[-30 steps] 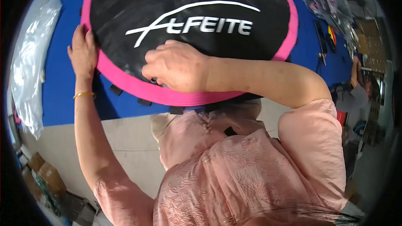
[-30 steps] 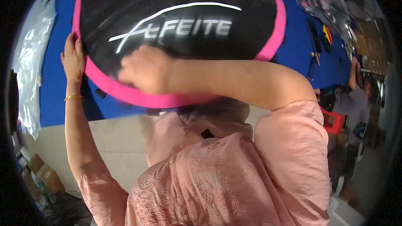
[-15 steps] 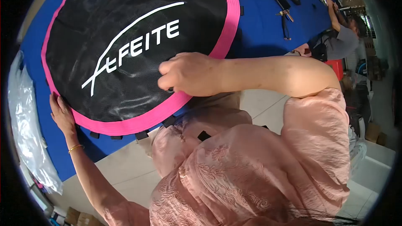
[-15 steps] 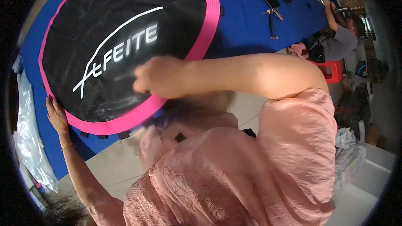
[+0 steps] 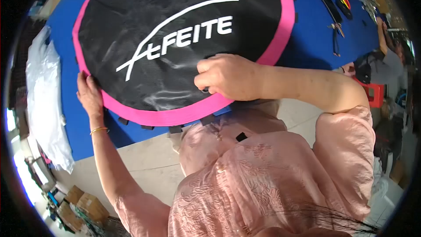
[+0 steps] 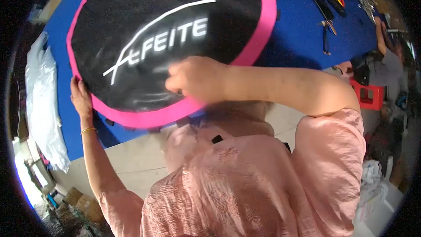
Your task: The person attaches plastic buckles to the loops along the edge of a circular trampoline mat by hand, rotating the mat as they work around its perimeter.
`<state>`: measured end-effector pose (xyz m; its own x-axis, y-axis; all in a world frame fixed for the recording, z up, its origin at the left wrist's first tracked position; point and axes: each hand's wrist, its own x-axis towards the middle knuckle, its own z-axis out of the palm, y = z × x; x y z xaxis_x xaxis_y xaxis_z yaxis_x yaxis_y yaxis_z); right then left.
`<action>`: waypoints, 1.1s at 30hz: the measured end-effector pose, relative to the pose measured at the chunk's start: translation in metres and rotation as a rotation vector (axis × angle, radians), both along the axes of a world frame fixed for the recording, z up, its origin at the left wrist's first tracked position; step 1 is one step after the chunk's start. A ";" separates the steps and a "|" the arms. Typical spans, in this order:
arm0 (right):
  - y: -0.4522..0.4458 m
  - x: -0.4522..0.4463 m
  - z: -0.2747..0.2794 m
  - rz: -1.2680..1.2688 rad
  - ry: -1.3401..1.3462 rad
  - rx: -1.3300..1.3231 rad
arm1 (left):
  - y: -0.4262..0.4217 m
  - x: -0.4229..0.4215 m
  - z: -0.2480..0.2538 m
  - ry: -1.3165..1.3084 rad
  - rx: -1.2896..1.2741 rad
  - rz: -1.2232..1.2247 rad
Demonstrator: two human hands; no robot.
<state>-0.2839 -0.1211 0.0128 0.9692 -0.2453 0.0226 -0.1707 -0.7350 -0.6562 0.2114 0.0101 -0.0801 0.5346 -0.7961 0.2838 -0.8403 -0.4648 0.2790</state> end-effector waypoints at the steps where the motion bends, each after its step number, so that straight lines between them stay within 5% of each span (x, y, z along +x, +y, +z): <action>1: 0.001 0.005 0.000 0.014 -0.002 0.013 | 0.001 0.000 -0.001 -0.010 0.009 0.004; 33: 0.026 0.091 -0.002 0.147 -0.138 -0.097 | -0.007 -0.034 0.011 -0.085 -0.090 0.050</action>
